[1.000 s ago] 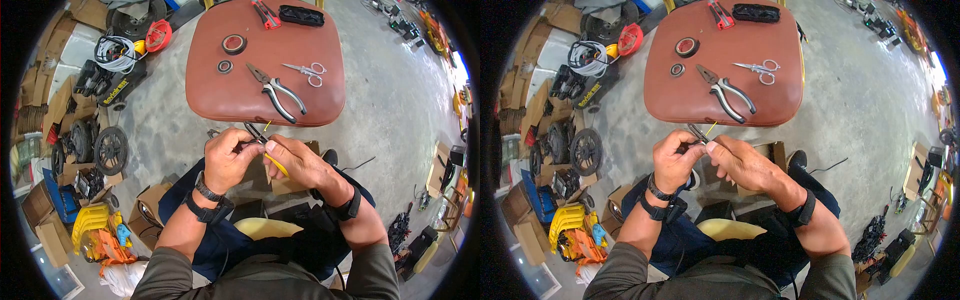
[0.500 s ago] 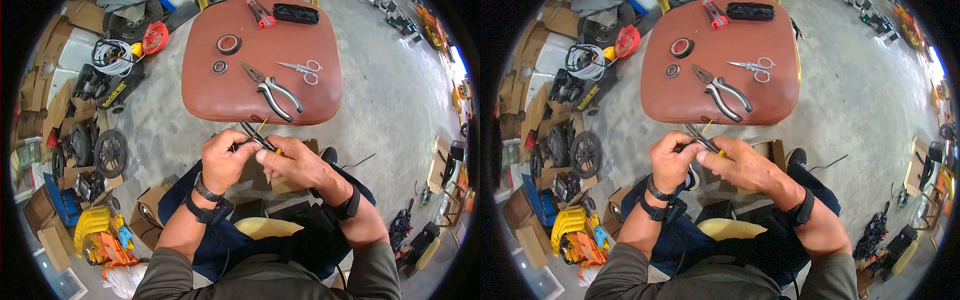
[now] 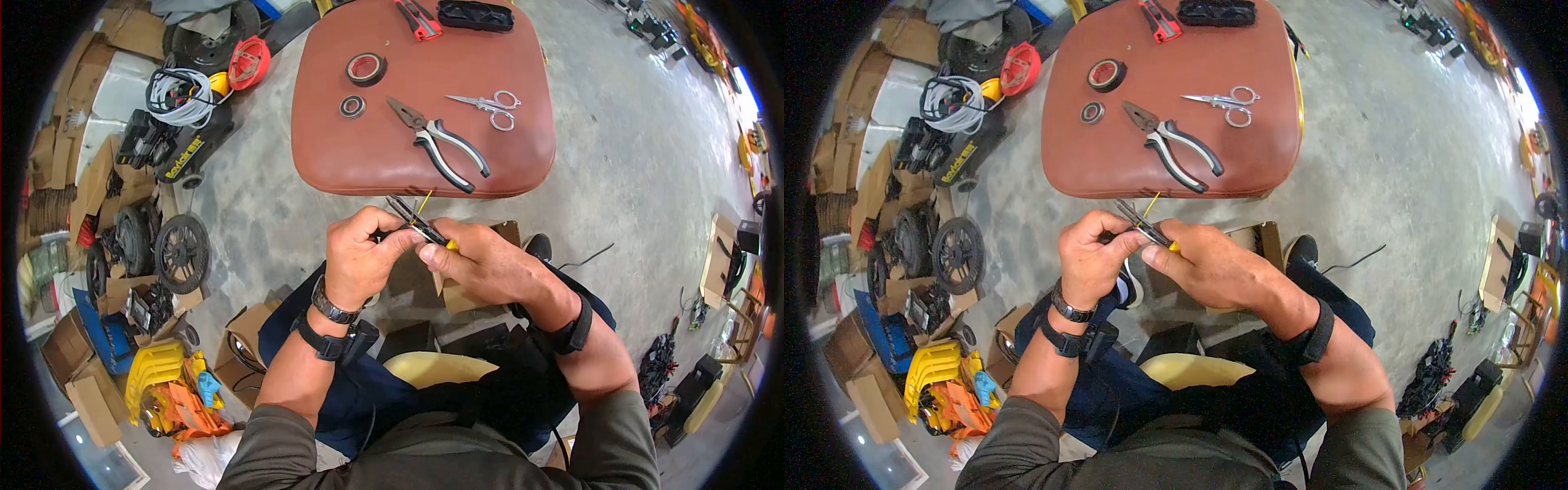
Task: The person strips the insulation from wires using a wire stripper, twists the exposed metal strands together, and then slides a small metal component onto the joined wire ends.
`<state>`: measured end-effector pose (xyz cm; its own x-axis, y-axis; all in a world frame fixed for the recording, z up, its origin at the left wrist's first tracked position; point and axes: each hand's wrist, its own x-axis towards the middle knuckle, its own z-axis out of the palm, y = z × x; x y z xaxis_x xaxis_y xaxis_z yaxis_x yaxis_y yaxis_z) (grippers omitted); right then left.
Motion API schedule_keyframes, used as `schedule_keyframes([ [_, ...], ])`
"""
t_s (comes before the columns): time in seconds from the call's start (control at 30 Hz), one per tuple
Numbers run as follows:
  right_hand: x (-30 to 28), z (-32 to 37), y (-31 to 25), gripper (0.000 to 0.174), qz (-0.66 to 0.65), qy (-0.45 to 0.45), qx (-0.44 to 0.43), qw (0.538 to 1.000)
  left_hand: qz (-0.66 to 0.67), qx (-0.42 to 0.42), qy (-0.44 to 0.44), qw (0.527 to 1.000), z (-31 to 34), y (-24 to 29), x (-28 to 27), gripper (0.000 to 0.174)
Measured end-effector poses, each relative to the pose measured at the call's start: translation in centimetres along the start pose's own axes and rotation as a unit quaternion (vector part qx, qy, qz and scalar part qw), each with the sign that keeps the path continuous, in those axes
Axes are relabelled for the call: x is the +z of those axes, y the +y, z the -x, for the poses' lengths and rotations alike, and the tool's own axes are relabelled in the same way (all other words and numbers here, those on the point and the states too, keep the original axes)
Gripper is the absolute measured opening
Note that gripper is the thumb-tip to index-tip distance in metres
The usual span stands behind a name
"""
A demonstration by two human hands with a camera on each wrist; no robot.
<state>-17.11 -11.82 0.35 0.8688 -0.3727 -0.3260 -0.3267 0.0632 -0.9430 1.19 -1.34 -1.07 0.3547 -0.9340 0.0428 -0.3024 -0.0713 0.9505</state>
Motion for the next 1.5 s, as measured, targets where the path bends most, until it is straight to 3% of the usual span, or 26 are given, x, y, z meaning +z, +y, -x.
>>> schedule_keyframes([
  [0.57,0.3,0.0,-0.9,0.037,0.024,0.034,-0.013,0.999,-0.063,0.018,0.022,0.998,-0.1,0.8,0.1,0.02],
  [0.87,0.3,0.2,-1.1,0.038,0.025,0.047,-0.028,0.998,-0.032,0.033,0.039,0.998,0.1,0.3,0.5,0.02],
  [1.5,0.4,0.3,-1.5,0.039,0.01,0.062,-0.035,0.997,-0.066,0.003,0.082,0.994,0.0,0.8,0.6,0.029],
])
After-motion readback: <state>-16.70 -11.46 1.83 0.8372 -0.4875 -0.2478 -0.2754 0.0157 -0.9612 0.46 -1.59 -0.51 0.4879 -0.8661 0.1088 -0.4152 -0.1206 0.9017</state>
